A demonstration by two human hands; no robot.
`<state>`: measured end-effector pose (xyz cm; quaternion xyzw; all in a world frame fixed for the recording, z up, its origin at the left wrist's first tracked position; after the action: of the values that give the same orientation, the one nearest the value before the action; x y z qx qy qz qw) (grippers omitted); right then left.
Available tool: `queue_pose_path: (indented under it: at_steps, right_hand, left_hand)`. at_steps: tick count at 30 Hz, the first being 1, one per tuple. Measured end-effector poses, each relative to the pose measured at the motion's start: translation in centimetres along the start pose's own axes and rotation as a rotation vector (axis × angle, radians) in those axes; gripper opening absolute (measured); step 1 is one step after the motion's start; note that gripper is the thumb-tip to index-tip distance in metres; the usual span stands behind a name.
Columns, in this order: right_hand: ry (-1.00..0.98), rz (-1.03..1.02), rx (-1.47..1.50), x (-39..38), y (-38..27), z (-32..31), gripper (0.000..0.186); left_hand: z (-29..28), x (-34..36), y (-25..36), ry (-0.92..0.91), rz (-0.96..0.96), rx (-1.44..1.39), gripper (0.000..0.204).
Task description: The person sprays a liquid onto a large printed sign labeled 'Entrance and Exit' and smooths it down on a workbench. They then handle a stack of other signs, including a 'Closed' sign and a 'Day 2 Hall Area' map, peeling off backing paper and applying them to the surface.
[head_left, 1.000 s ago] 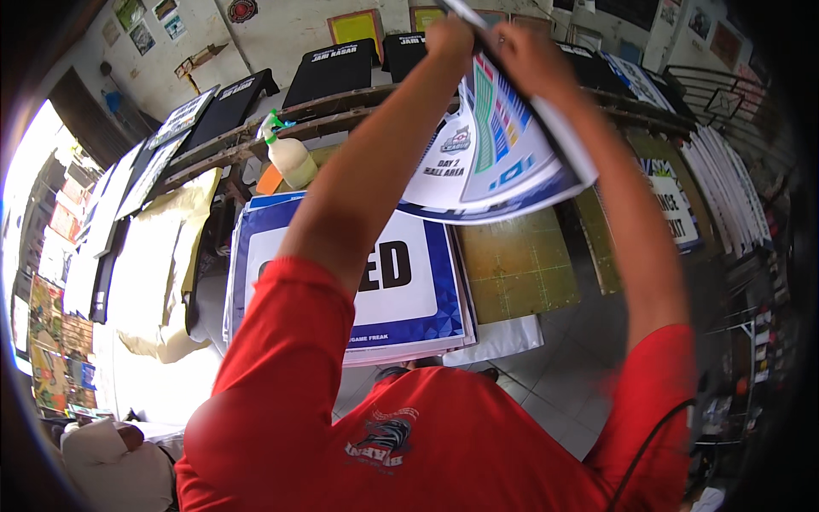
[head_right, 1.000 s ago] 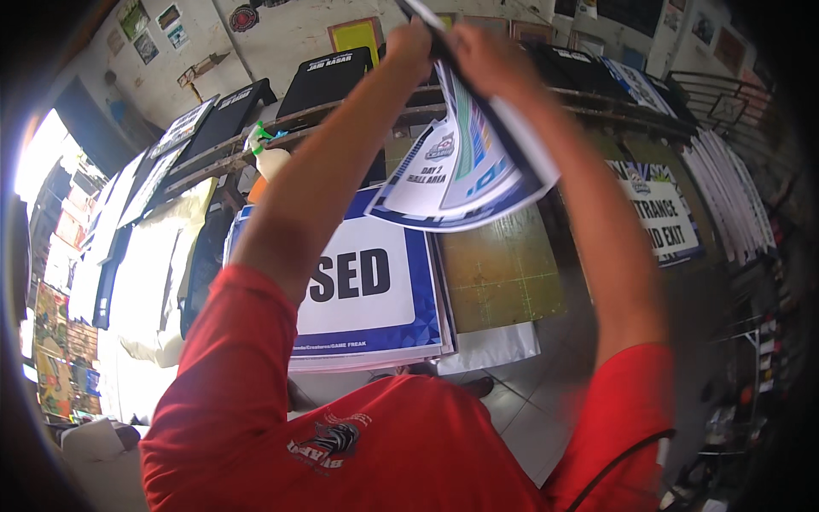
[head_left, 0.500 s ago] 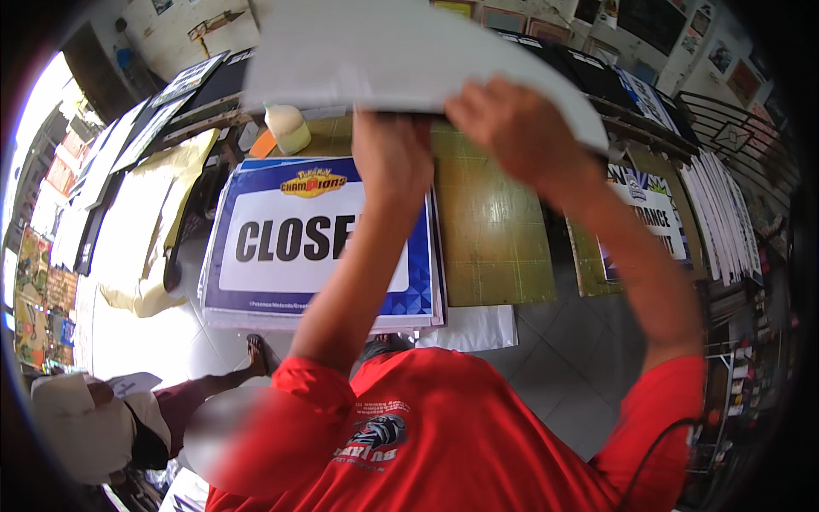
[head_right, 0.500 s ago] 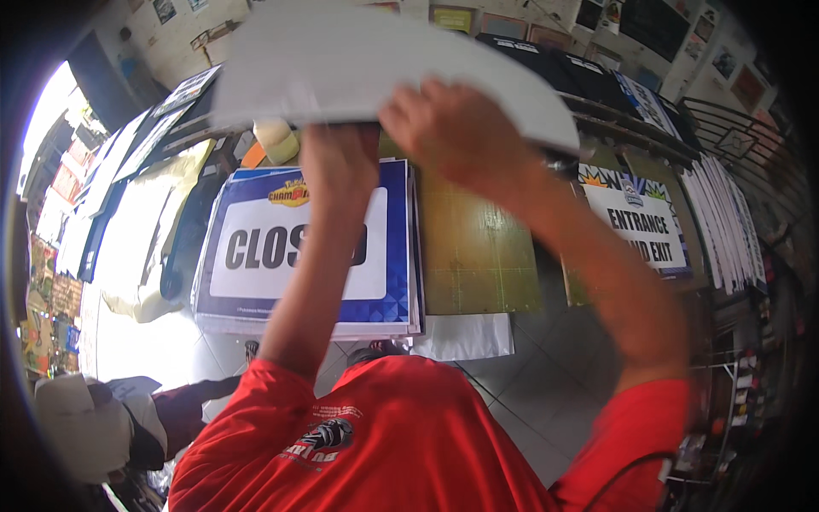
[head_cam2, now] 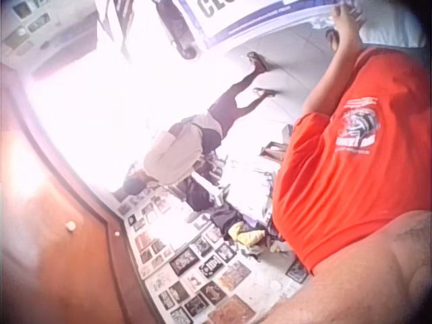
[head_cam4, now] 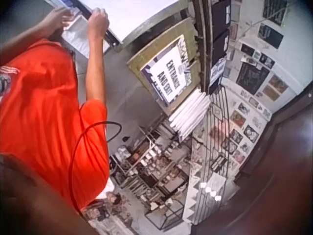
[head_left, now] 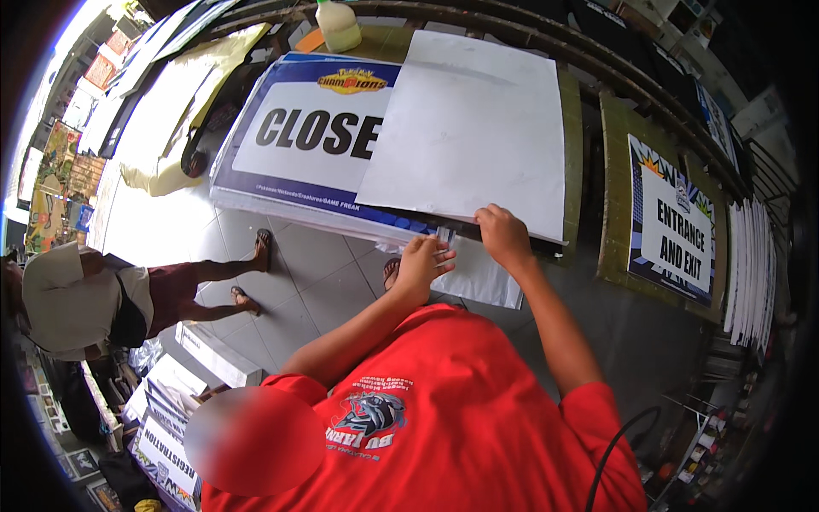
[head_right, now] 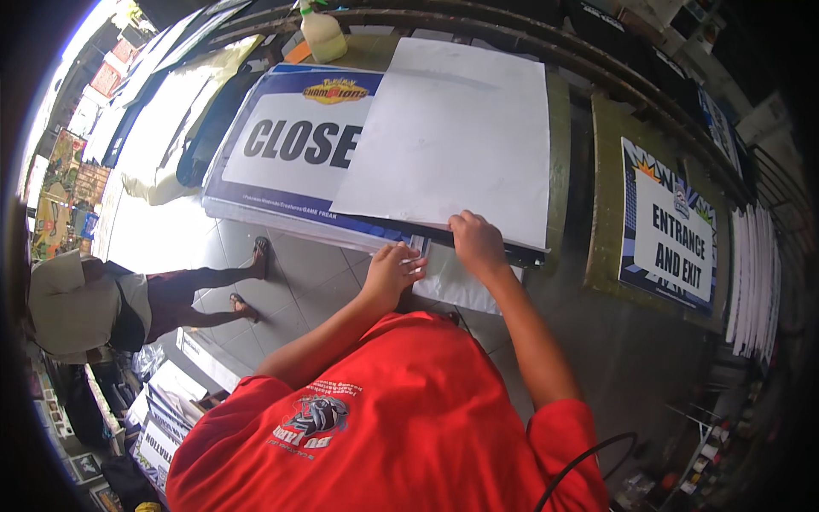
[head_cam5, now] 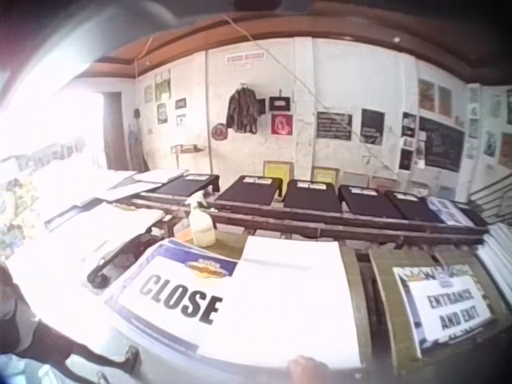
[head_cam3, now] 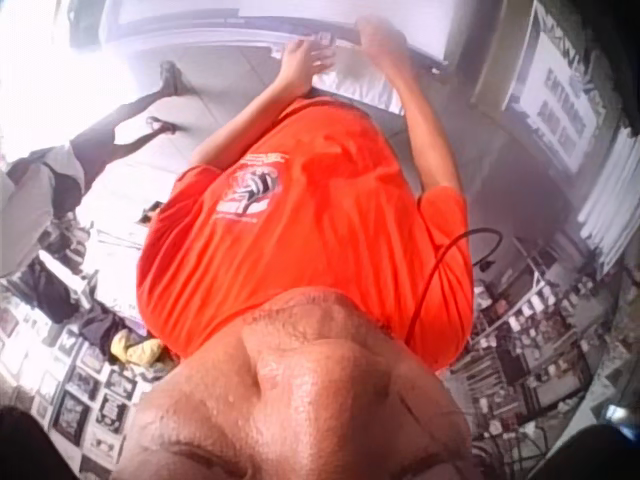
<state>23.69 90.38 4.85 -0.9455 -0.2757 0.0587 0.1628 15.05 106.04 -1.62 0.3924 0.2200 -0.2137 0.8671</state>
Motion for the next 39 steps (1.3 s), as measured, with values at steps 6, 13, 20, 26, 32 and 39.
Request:
queue_pose_path:
  at_steps: [6,13,20,26,32,39]
  right_hand:
    - [-0.059,0.038,0.067,0.6,0.4,0.0,0.015]
    - [-0.151,0.063,0.092,1.3,1.4,0.5,0.015]
    - [-0.255,0.111,0.1,2.5,2.0,0.5,0.017]
    - [-0.301,0.136,0.123,3.7,2.7,0.6,0.018]
    - [-0.239,-0.045,0.019,4.4,-1.0,0.6,0.016]
    - [-0.081,-0.309,-0.15,7.2,-7.5,3.8,0.011]
  left_hand:
    - [5.0,-2.6,2.3,-0.162,0.74,1.871,0.074]
    - [2.5,-0.2,-0.2,-0.153,0.575,2.096,0.09]
    - [2.5,-0.3,0.1,-0.146,0.553,2.152,0.09]
    - [2.5,-0.2,0.3,-0.149,0.538,2.127,0.09]
    - [2.4,-0.2,0.5,-0.146,0.582,2.063,0.091]
    - [1.4,0.2,-0.1,-0.161,0.609,2.111,0.074]
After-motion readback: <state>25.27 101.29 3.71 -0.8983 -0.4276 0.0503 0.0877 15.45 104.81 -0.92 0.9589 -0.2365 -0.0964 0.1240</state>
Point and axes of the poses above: each hand's wrist, its own x-axis towards the middle knuckle, its own z-axis out of the palm, y = z × x, the point moved 6 cm from there along x, towards the middle knuckle, and after that the axes turned 13 degrees about -y, right-handed, at the moved point
